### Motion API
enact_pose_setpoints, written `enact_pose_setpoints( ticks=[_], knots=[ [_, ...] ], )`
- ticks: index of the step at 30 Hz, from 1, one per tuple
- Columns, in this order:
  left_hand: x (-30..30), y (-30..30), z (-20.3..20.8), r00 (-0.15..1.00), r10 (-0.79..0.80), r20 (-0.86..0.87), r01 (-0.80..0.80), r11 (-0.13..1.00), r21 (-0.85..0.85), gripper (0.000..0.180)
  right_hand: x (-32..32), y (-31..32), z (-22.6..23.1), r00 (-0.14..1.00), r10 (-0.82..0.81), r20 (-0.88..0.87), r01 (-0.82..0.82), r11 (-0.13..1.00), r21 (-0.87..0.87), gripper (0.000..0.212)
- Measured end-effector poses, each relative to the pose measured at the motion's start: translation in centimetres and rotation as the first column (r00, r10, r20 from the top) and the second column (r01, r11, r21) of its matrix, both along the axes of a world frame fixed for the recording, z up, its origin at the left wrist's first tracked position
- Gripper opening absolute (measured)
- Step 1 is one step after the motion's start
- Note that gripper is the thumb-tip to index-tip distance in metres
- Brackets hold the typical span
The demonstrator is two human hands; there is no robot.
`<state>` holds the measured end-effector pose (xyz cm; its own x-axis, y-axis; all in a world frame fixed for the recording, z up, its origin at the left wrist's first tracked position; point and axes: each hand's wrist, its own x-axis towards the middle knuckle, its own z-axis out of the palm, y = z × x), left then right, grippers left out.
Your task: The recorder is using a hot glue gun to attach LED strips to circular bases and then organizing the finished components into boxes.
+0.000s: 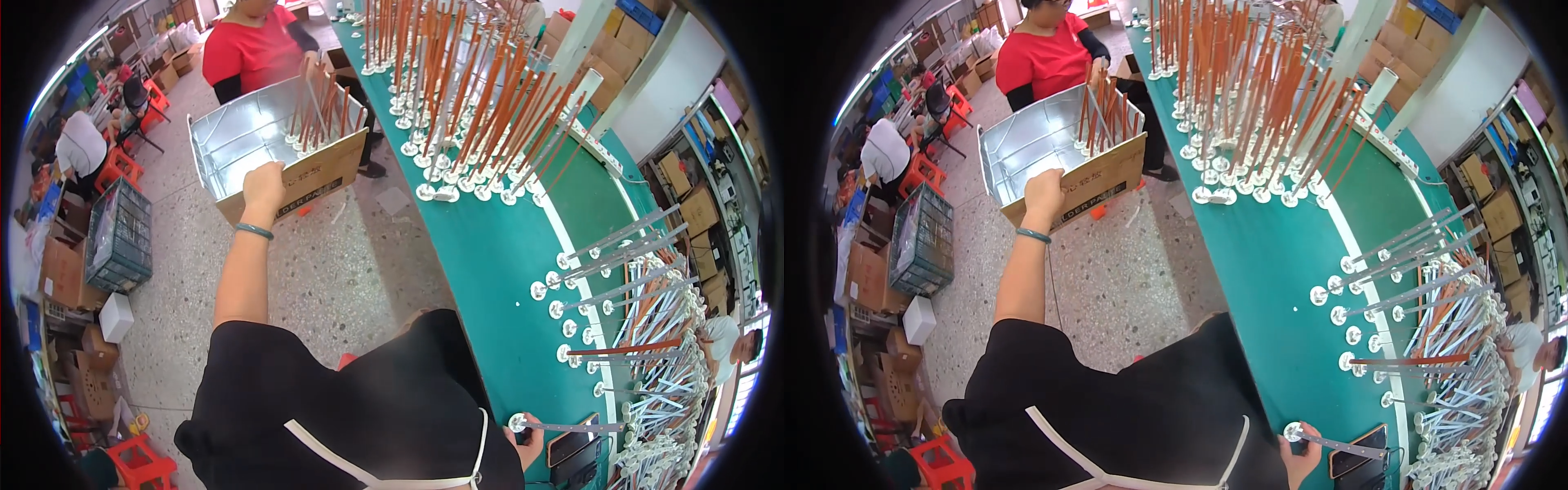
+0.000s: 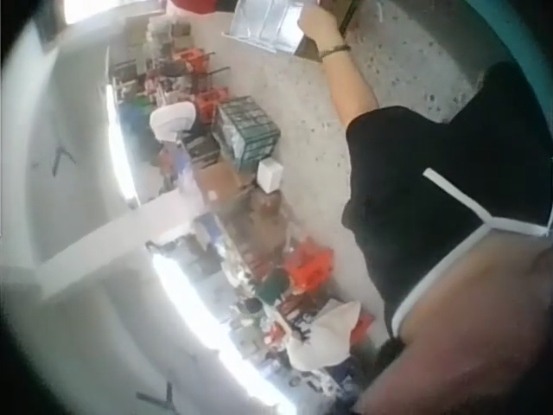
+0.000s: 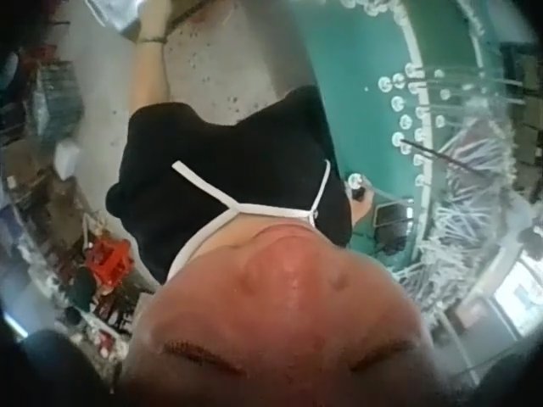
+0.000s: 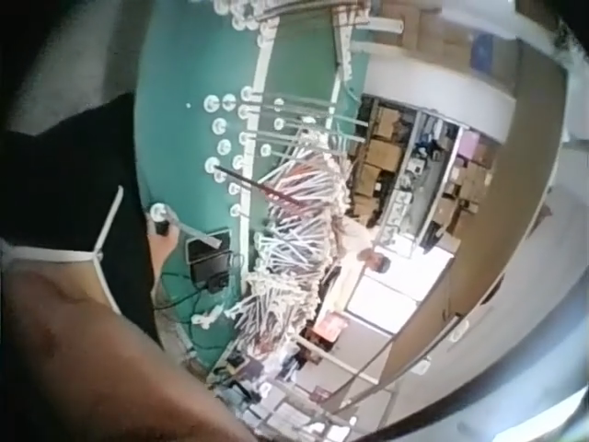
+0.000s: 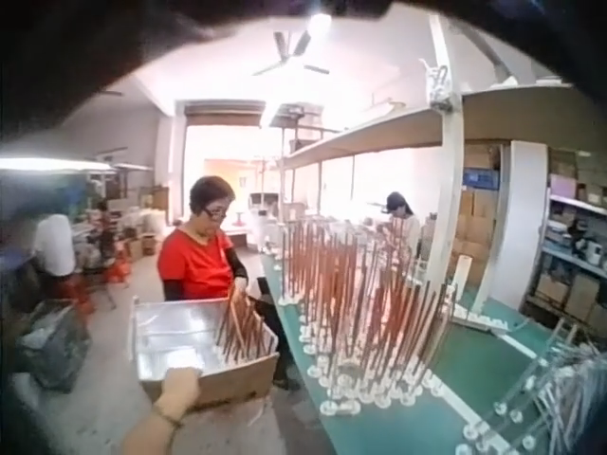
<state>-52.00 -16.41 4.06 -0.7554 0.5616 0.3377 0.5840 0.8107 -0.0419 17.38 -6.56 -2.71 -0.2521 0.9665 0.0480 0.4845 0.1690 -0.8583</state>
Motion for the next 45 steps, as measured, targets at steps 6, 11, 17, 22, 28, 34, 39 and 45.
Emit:
enact_pose_setpoints(
  ticks=[6, 11, 17, 22, 28, 34, 39, 45],
  knots=[
    [2.9, -2.8, 0.8, 1.000, -0.021, 0.017, 0.020, 0.999, 0.036, 0.019, -1.2, 0.9, 0.7, 0.999, 0.008, 0.047, -0.007, 1.000, -0.020, 0.053],
    [5.3, -4.9, 1.2, 0.999, -0.048, 0.008, 0.048, 0.997, 0.061, 0.015, -1.3, 0.6, 1.5, 0.999, 0.040, 0.024, -0.041, 0.998, 0.049, 0.054],
    [7.1, -8.6, -3.2, 0.998, -0.036, 0.060, 0.034, 0.999, 0.032, 0.012, 0.9, 0.9, -2.3, 0.997, 0.020, -0.074, -0.020, 1.000, 0.006, 0.037],
    [9.3, -9.4, -5.3, 0.995, -0.045, 0.088, 0.041, 0.998, 0.050, 0.016, 4.0, 2.5, -8.0, 0.955, -0.237, -0.178, 0.092, 0.809, -0.581, 0.035],
    [10.0, -8.8, -9.3, 0.989, -0.033, 0.143, 0.025, 0.998, 0.056, 0.014, -0.5, 0.3, -0.2, 0.999, 0.035, 0.021, -0.036, 0.999, 0.010, 0.042],
    [10.9, -7.6, -12.4, 0.972, -0.040, 0.230, 0.041, 0.999, -0.001, 0.024, -2.6, 0.2, 3.1, 0.998, -0.032, 0.053, 0.031, 0.999, 0.022, 0.048],
    [11.3, -7.1, -14.8, 0.965, -0.041, 0.258, 0.047, 0.999, -0.015, 0.023, -2.0, 0.0, 2.5, 0.999, -0.031, 0.045, 0.028, 0.998, 0.054, 0.049],
    [11.8, -6.1, -15.4, 0.947, 0.006, 0.323, 0.028, 0.995, -0.101, 0.028, -2.3, -0.4, 3.5, 0.997, -0.052, 0.064, 0.052, 0.999, 0.002, 0.048]
  ],
)
